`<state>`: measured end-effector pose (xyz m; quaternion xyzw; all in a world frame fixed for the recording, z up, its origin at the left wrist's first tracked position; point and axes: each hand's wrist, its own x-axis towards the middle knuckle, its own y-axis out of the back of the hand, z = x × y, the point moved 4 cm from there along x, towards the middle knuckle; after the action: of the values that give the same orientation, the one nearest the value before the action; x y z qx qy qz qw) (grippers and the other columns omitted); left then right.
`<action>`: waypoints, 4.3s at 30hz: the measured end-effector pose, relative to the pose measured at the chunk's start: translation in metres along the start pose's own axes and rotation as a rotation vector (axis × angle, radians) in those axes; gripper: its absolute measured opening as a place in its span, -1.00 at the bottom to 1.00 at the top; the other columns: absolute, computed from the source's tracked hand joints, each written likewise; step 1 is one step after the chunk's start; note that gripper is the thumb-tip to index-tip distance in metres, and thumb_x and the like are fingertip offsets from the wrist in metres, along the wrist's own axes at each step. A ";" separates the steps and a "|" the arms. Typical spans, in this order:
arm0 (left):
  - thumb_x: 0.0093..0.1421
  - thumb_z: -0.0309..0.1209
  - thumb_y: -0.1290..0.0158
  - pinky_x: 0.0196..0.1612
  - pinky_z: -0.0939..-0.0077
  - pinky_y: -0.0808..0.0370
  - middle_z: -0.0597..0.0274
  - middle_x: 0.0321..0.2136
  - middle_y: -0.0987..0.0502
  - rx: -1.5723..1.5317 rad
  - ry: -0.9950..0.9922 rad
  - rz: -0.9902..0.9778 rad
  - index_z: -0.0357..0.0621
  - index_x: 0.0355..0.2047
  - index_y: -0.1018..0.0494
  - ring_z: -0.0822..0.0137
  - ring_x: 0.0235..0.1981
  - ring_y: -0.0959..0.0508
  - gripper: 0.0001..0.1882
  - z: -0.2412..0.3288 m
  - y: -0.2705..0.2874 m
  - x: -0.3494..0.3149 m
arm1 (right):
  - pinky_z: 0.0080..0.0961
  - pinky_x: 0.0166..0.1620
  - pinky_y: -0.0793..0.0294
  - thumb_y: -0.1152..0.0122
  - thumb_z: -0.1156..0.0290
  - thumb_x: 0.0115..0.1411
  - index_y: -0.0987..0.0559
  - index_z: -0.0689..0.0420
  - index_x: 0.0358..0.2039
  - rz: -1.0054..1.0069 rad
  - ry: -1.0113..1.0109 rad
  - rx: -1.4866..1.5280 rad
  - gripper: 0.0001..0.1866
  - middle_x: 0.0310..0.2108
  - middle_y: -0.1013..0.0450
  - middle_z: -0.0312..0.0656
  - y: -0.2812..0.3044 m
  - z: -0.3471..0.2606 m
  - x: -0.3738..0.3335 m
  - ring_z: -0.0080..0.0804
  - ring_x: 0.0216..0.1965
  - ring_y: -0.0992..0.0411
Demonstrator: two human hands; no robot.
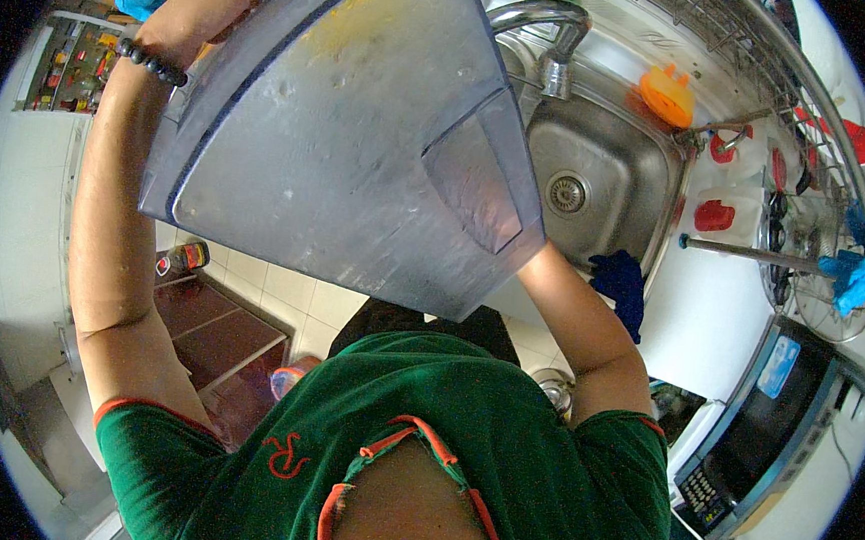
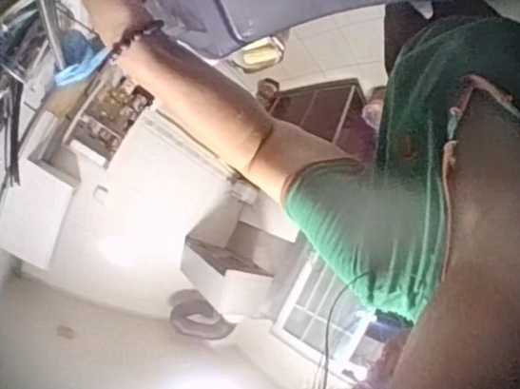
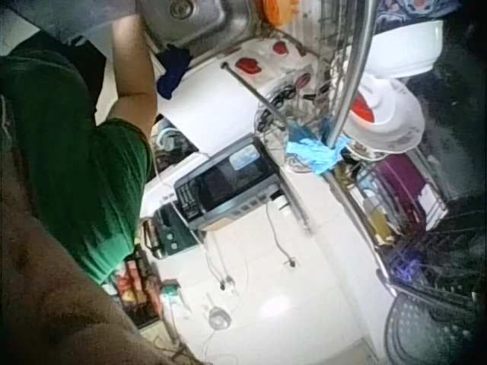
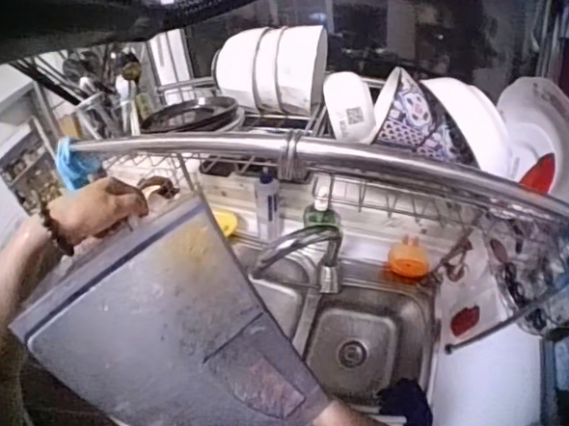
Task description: The person washes a transparent plastic drawer and a small rectangular plastic piece from a dishwasher. They scrub both items with a cloth under running water at the kitchen sink, rinse them, and wipe them dry before placing them aside.
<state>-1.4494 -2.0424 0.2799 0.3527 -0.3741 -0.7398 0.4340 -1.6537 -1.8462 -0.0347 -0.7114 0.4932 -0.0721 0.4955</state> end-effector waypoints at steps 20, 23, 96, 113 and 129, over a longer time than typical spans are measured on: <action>0.07 -0.65 0.12 -0.49 0.77 -0.16 0.51 -0.58 -0.25 -0.527 0.161 0.260 -0.14 -0.33 -0.37 0.63 -0.56 -0.20 -0.82 -0.150 -0.146 -0.198 | -0.58 -0.26 -0.39 -0.09 0.65 -0.06 -0.24 0.04 0.13 0.405 0.526 -1.177 -0.32 -0.32 -0.48 -0.06 -0.022 -0.058 -0.032 -0.45 -0.36 -0.42; 0.03 -0.65 0.11 -0.54 0.75 -0.14 0.51 -0.63 -0.19 -0.580 0.175 0.346 -0.13 -0.39 -0.36 0.63 -0.61 -0.17 -0.84 -0.184 -0.184 -0.204 | -0.66 -0.22 -0.35 -0.06 0.71 -0.07 -0.22 0.06 0.15 0.465 0.498 -1.288 -0.30 -0.15 -0.42 -0.06 -0.032 -0.052 -0.034 -0.50 -0.26 -0.39; -0.11 -0.50 -0.03 -0.56 0.65 -0.26 0.42 -0.66 -0.30 -0.641 0.563 0.631 -0.25 -0.01 -0.34 0.55 -0.64 -0.27 -0.45 -0.187 -0.221 -0.165 | -0.30 -0.10 -0.35 -0.14 0.43 0.01 -0.41 0.10 -0.15 0.561 0.712 -1.931 -0.66 -0.21 -0.41 -0.06 0.022 -0.147 0.010 -0.09 -0.16 -0.37; -0.08 -0.52 -0.01 -0.53 0.71 -0.24 0.46 -0.62 -0.30 -0.680 0.577 0.610 -0.22 0.01 -0.33 0.59 -0.61 -0.25 -0.46 -0.182 -0.219 -0.163 | -0.26 -0.23 -0.37 -0.16 0.39 -0.02 -0.44 0.04 -0.28 0.614 0.704 -2.004 -0.76 -0.33 -0.43 -0.12 0.021 -0.152 0.017 -0.09 -0.25 -0.39; -0.04 -0.56 0.02 -0.58 0.74 -0.09 0.53 -0.65 -0.17 -0.711 0.504 0.668 -0.16 0.03 -0.32 0.63 -0.63 -0.12 -0.47 -0.184 -0.239 -0.182 | -0.17 -0.31 -0.38 -0.10 0.11 0.06 -0.48 0.14 -0.42 0.771 0.456 -2.163 -0.68 -0.41 -0.46 0.02 -0.005 -0.178 0.056 0.07 -0.35 -0.42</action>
<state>-1.3162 -1.8409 0.0235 0.2127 -0.0773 -0.5353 0.8138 -1.7277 -2.0023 0.0360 -0.5362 0.5583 0.4142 -0.4788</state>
